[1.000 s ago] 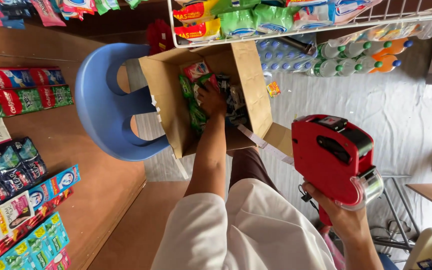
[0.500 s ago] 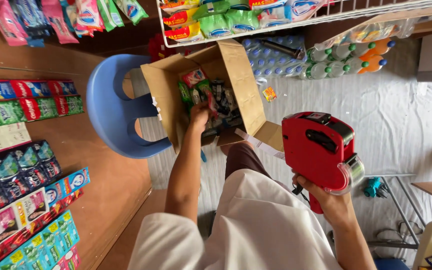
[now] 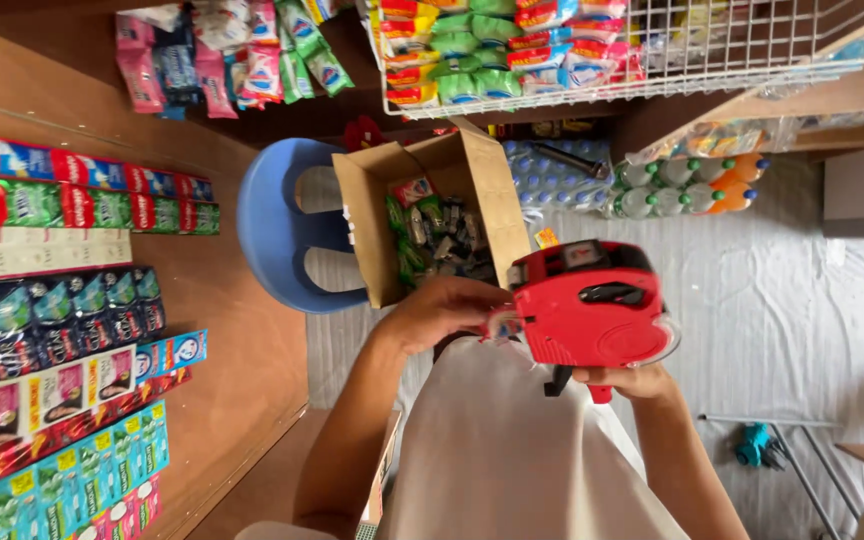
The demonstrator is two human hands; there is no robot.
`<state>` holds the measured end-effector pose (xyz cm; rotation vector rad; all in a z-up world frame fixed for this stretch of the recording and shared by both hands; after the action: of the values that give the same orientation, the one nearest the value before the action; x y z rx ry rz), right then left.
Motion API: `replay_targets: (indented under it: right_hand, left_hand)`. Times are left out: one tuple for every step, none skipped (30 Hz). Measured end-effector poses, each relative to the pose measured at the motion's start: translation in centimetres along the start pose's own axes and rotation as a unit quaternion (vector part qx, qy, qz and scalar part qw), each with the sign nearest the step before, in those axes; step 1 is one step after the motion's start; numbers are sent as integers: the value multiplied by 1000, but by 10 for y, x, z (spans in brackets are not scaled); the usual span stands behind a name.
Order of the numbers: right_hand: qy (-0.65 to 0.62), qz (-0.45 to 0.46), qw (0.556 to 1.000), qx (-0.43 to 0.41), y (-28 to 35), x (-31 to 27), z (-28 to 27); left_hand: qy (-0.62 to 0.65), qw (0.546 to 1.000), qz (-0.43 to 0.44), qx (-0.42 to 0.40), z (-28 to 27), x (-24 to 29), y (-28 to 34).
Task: Labeling detergent and soap sachets using a price labeler and sorting them into a box.
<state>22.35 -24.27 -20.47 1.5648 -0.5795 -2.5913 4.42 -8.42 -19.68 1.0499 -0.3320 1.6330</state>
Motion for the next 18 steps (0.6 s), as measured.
replay_targets:
  right_hand:
    - [32,-21,999,-11,-5,-20,15]
    - [33,-22,999,-17,-7,-18,13]
    - [57,15,997,-39,-10,-7,15]
    - [81,53,993,-60,-12,4,16]
    - [83,52,993,-65,-11,2,22]
    - [83,62,993,-58,-10,0,26]
    - [84,69,993,-50,-10,-1,29]
    - [87,67,993,-53,-12,-2,33]
    - [100,42,994,-23,-12,-6,32]
    - [112,18,994,7,-12,-10,31]
    - [113,19,993,4,-12,-1,26]
    - [82,43,996,17,-13,12,17]
    - [51,68,996,33,-10,26,6]
    - [51,71,996,33,-8,36,6]
    - [44,88,994,43,-6,46,1]
    - [36,106,992,53,-4,56,-5]
    - [38,101,992,60,-1,43,6]
    - [47,93,992,76,2,30,15]
  left_hand:
    - [11,1000,-2,-10,4,-8,-2]
    - [9,1000,2,-6,12,3,-4]
    - [6,1000,21,4,19,17,-5]
    - [3,999,40,15,25,30,-7]
    - [2,999,45,18,33,37,-5]
    - [-12,997,18,68,31,39,-3]
    - [-27,993,-7,115,28,41,-1]
    - [-28,993,-2,116,24,22,-11]
    - [41,984,122,120,20,24,-20]
    - [108,956,243,122,14,25,-23]
    - [109,955,244,124,20,21,-23]
    - [179,948,219,144,23,10,-26]
    - [249,936,189,163,29,-4,-28]
    - [251,935,188,165,30,-15,-26]
    - [254,930,206,167,31,-21,-27]
    - [257,925,224,169,32,-27,-28]
    - [259,926,222,161,45,-12,-22]
    - [287,921,226,136,60,5,-16]
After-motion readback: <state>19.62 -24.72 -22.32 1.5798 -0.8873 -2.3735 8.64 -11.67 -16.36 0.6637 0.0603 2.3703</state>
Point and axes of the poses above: each hand's wrist, its own y-axis away from the middle knuckle, its own z-axis out of the palm, x = y × z, the point moved 10 cm from there along -y, towards the middle knuckle, and after that the axes turned 9 degrees about z, right-handed, at the moved point
